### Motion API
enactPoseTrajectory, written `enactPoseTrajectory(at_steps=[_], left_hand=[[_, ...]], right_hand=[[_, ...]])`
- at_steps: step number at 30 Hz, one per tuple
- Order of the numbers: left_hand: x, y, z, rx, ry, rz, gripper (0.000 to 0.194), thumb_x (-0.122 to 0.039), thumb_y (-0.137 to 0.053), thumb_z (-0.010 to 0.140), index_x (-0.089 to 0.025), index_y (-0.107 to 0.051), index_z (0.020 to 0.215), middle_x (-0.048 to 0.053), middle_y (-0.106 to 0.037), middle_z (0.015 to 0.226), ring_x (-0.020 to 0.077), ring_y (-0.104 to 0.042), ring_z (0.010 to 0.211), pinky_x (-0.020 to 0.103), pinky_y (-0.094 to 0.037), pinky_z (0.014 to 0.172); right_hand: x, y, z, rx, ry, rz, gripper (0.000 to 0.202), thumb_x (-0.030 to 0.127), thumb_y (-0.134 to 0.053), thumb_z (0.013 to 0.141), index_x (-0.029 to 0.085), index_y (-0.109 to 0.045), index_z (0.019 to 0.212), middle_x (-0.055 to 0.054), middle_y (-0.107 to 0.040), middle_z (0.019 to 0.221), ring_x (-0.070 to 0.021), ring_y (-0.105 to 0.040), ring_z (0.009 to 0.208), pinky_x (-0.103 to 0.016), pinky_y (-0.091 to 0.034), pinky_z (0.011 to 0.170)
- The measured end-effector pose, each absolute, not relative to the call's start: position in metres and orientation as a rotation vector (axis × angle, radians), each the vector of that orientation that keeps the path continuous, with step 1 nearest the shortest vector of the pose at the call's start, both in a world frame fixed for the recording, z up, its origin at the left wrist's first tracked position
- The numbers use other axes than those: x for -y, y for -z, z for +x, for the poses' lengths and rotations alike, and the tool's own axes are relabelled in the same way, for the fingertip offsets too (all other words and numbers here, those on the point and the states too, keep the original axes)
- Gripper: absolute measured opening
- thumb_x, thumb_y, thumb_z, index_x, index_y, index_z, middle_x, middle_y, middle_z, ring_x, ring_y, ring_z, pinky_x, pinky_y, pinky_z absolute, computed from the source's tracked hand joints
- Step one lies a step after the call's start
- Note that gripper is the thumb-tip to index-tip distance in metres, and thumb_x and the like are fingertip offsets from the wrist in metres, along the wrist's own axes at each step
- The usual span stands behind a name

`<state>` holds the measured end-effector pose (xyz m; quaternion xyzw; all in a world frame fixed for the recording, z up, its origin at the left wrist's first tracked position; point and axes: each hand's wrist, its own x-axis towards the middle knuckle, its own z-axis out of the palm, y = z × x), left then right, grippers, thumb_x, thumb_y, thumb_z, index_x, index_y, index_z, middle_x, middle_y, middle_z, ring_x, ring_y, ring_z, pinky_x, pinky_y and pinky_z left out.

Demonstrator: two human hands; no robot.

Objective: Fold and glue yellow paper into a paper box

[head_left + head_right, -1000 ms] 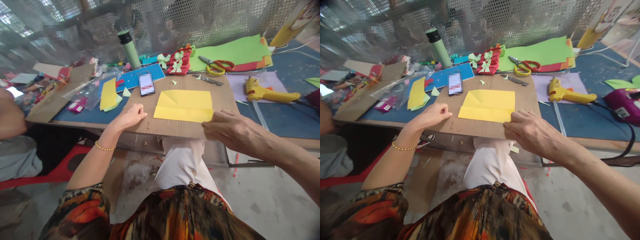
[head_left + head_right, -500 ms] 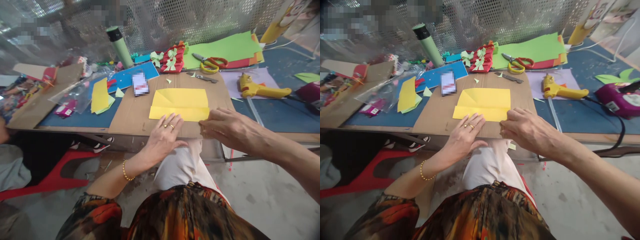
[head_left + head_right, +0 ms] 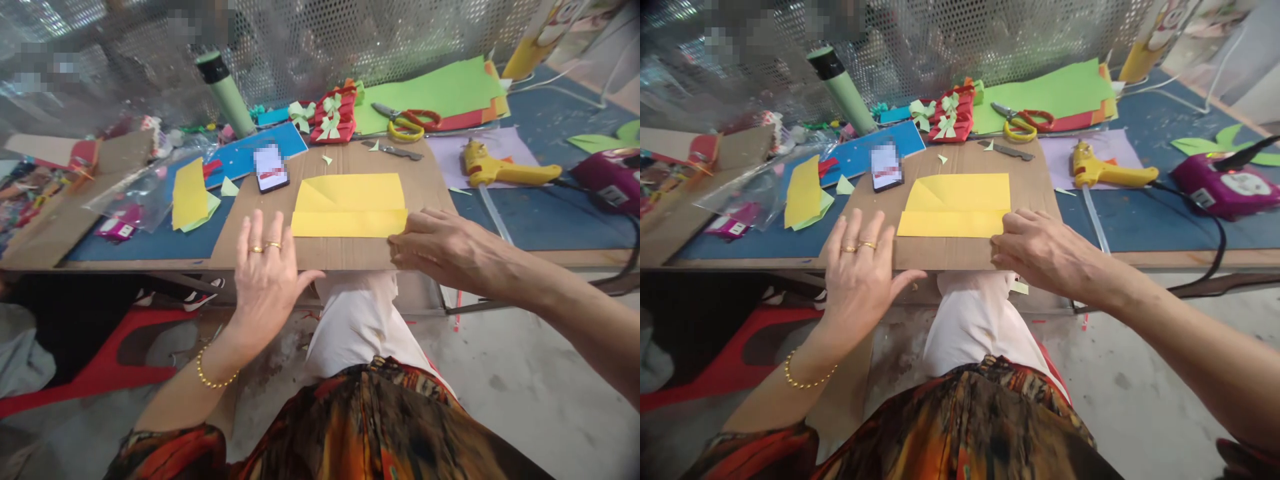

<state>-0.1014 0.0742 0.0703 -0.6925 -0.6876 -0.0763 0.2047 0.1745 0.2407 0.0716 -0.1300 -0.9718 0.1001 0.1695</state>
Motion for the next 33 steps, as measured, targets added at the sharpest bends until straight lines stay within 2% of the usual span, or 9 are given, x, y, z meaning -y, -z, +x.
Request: enactPoseTrajectory(at_steps=[2, 4, 10, 15, 19, 22, 25, 29, 33], left_hand=[[-0.091, -0.068, -0.085, 1.789, 0.205, -2.141, 0.102, -0.072, -0.072, 0.095, -0.004, -0.047, 0.166, 0.030, -0.043, 0.175, 0.0464, -0.030, 0.170, 0.068, -0.024, 0.141], [-0.109, -0.061, -0.071, 1.688, 0.146, -2.377, 0.105, -0.078, -0.067, 0.094, -0.009, -0.043, 0.170, 0.024, -0.039, 0.179, 0.0408, -0.026, 0.172, 0.064, -0.021, 0.142], [-0.125, -0.041, -0.063, 1.726, 0.086, -2.460, 0.100, -0.069, -0.074, 0.094, -0.017, -0.040, 0.173, 0.019, -0.039, 0.180, 0.0404, -0.031, 0.171, 0.067, -0.026, 0.139], [-0.117, -0.044, -0.064, 1.772, 0.126, -2.432, 0.096, -0.065, -0.078, 0.094, -0.022, -0.044, 0.172, 0.018, -0.040, 0.180, 0.0411, -0.031, 0.170, 0.067, -0.027, 0.139], [-0.118, -0.045, -0.063, 1.765, 0.168, -2.442, 0.094, -0.054, -0.084, 0.093, -0.021, -0.045, 0.172, 0.019, -0.040, 0.180, 0.0428, -0.032, 0.170, 0.069, -0.028, 0.138], [-0.118, -0.045, -0.060, 1.773, 0.155, -2.425, 0.096, -0.051, -0.086, 0.092, -0.020, -0.043, 0.172, 0.019, -0.040, 0.180, 0.0433, -0.032, 0.170, 0.067, -0.027, 0.139], [-0.116, -0.045, -0.054, 1.827, 0.110, -2.365, 0.099, -0.053, -0.084, 0.093, -0.017, -0.041, 0.174, 0.021, -0.039, 0.180, 0.0452, -0.034, 0.169, 0.066, -0.030, 0.137], [-0.115, -0.043, -0.044, 1.929, 0.126, -2.240, 0.099, -0.054, -0.085, 0.093, -0.015, -0.042, 0.173, 0.025, -0.042, 0.177, 0.0468, -0.041, 0.165, 0.062, -0.040, 0.129], [-0.115, -0.043, -0.041, 1.931, 0.145, -2.229, 0.096, -0.053, -0.087, 0.091, -0.018, -0.047, 0.171, 0.022, -0.045, 0.176, 0.0457, -0.043, 0.164, 0.060, -0.042, 0.127]], right_hand=[[-0.241, -0.072, 0.175, 2.792, -0.269, -0.357, 0.037, 0.031, -0.047, 0.112, 0.019, -0.075, 0.092, -0.011, -0.066, 0.093, -0.0225, -0.057, 0.082, -0.038, -0.042, 0.075], [-0.240, -0.073, 0.175, 2.810, -0.196, -0.360, 0.037, 0.029, -0.046, 0.113, 0.018, -0.075, 0.093, -0.010, -0.064, 0.092, -0.0214, -0.054, 0.081, -0.037, -0.040, 0.075], [-0.227, -0.072, 0.173, 2.824, 0.120, -0.425, 0.034, 0.028, -0.047, 0.114, 0.019, -0.075, 0.098, -0.009, -0.066, 0.093, -0.0218, -0.054, 0.084, -0.037, -0.036, 0.081], [-0.223, -0.078, 0.190, 2.817, 0.267, -0.586, 0.046, 0.040, -0.044, 0.116, 0.018, -0.077, 0.093, -0.010, -0.065, 0.083, -0.0224, -0.054, 0.079, -0.041, -0.036, 0.084], [-0.230, -0.092, 0.190, 2.601, 0.060, -1.014, 0.050, 0.045, -0.050, 0.110, 0.022, -0.060, 0.067, -0.004, -0.055, 0.067, -0.0171, -0.043, 0.063, -0.039, -0.032, 0.071], [-0.237, -0.103, 0.161, 2.613, -0.340, -1.257, 0.041, 0.040, -0.062, 0.101, 0.022, -0.057, 0.065, 0.001, -0.049, 0.058, -0.0131, -0.039, 0.056, -0.034, -0.030, 0.062], [-0.247, -0.106, 0.126, 2.717, -0.569, -1.410, 0.047, 0.035, -0.067, 0.098, 0.022, -0.050, 0.055, 0.002, -0.044, 0.051, -0.0114, -0.036, 0.054, -0.032, -0.031, 0.059], [-0.259, -0.103, 0.105, 2.762, -0.538, -1.439, 0.051, 0.035, -0.069, 0.097, 0.022, -0.049, 0.052, 0.001, -0.047, 0.051, -0.0119, -0.038, 0.054, -0.032, -0.033, 0.059], [-0.262, -0.108, 0.103, 2.783, -0.575, -1.496, 0.051, 0.035, -0.073, 0.097, 0.023, -0.051, 0.052, 0.001, -0.049, 0.049, -0.0121, -0.044, 0.053, -0.031, -0.037, 0.059]])
